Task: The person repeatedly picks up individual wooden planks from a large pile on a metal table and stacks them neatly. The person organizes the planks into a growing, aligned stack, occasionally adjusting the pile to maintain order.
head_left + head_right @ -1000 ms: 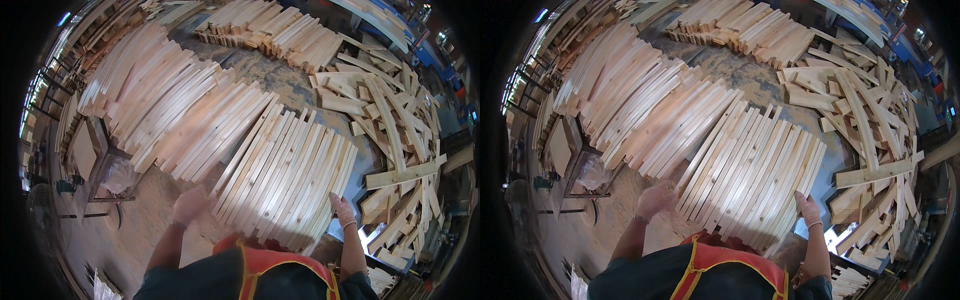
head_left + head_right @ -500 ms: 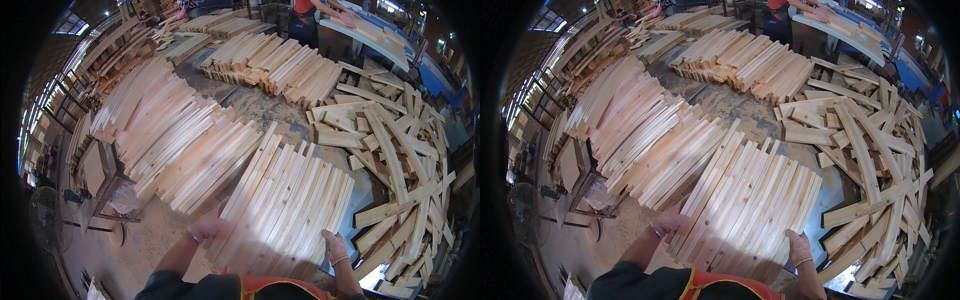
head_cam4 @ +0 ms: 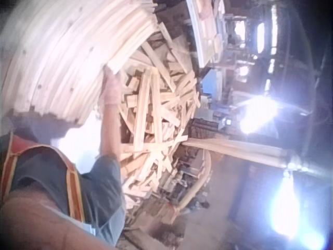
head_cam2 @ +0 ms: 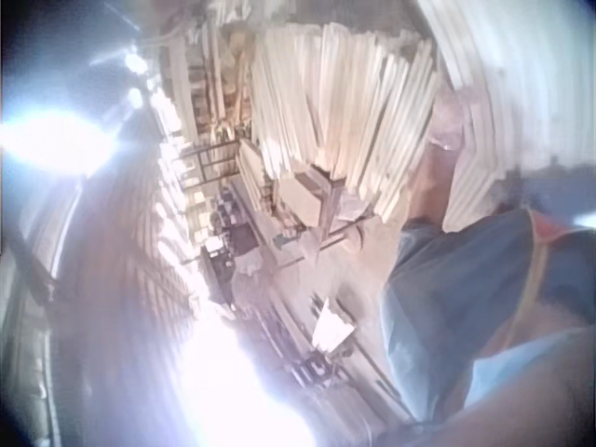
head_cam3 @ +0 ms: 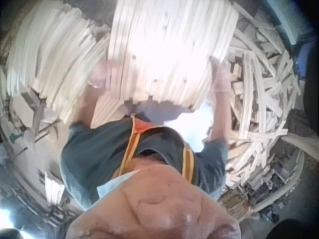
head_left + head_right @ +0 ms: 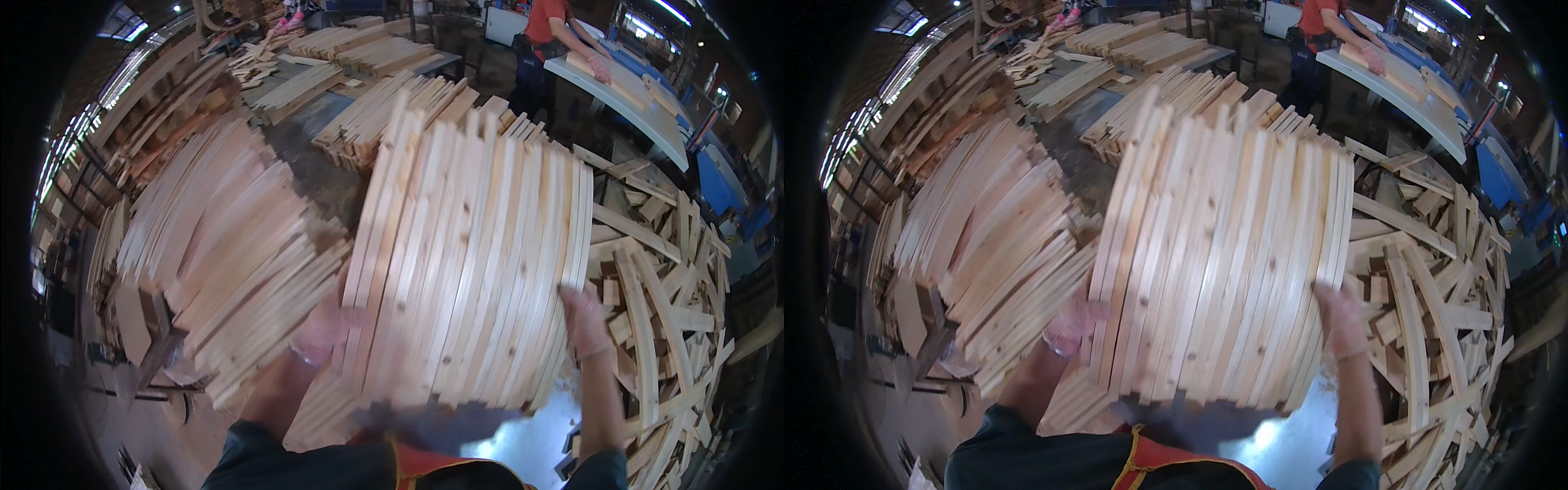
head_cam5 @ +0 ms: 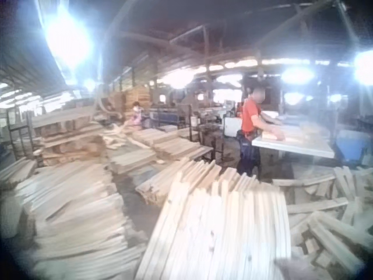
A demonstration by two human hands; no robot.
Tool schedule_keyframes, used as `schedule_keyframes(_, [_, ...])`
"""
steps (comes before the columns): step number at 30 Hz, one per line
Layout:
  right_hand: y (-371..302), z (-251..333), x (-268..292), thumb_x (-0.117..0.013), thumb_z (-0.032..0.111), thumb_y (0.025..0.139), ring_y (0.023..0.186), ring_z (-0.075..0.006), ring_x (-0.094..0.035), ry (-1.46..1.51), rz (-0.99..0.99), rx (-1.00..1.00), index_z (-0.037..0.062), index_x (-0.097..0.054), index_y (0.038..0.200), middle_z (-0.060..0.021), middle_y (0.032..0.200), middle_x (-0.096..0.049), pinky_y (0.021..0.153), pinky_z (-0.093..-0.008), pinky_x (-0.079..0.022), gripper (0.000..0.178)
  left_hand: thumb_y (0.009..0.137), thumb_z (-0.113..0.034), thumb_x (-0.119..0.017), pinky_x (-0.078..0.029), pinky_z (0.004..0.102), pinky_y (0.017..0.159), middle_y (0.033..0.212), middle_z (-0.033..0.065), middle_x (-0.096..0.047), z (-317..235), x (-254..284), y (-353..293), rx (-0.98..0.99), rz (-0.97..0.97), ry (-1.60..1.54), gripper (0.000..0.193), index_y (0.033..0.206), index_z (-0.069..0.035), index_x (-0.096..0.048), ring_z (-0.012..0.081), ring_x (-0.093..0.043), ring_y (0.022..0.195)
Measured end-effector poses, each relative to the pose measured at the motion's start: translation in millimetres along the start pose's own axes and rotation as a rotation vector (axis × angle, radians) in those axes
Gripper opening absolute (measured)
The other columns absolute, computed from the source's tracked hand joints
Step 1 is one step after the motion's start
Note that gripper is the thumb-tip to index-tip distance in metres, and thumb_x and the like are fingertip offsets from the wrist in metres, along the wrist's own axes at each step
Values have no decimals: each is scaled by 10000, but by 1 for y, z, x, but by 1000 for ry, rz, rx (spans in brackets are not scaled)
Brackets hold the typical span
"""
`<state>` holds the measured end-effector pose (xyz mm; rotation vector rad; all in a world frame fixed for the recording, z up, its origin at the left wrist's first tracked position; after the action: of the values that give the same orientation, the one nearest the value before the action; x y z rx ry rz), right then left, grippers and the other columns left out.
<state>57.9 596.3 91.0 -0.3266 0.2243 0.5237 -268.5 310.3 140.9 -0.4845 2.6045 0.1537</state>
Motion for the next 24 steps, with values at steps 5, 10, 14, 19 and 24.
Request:
schedule_keyframes(5, [223,142,-95,-663,229,981,996,-140,-697,-222,194,135,11,-713,1181,-56,1114,-728,881,-328,-576,301,826,-89,-779,-618,396,932,1261,160,-688,-22,64,189,89,33,-313,741,1501,-21,-480,274,-703,1124])
schedule_keyframes(10, [391,152,-137,-728,343,970,1059,-149,-684,-466,162,164,67,-718,1246,-39,1191,-720,946,-332,-558,391,1008,-183,-651,-643,430,869,1149,143,-746,-23,141,352,230,-400,-166,326,1277,-1,-670,260,-746,959])
schedule_keyframes(14, [473,86,-88,-772,370,937,1081,-131,-662,-277,182,164,89,-747,1261,-26,1166,-723,978,-302,-534,430,1011,-214,-703,-589,342,911,1057,55,-749,2,228,390,2,-385,290,318,1244,3,-700,191,-718,980])
schedule_keyframes(19, [364,60,-29,-711,283,991,1126,-197,-682,-304,145,344,24,-653,1389,-66,1215,-727,1051,-373,-519,479,1000,-345,-705,-515,310,916,1143,10,-697,-2,208,376,165,-345,570,398,1282,-64,-699,119,-651,1010])
schedule_keyframes(24, [165,9,-9,-798,403,924,1311,-250,-617,-339,96,-1,-15,-508,1533,-153,1422,-656,1117,-381,-489,794,980,-285,-703,-460,370,1109,1401,135,-607,-18,135,313,-45,-279,1288,525,1434,-50,-587,240,-575,1302])
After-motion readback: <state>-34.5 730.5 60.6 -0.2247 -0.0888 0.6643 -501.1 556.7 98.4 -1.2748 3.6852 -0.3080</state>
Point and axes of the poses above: each hand's wrist, its own y-axis towards the middle knuckle, its own x-axis out of the back of the hand, z = x × y, the point moved 7 cm from there along y, towards the middle knuckle
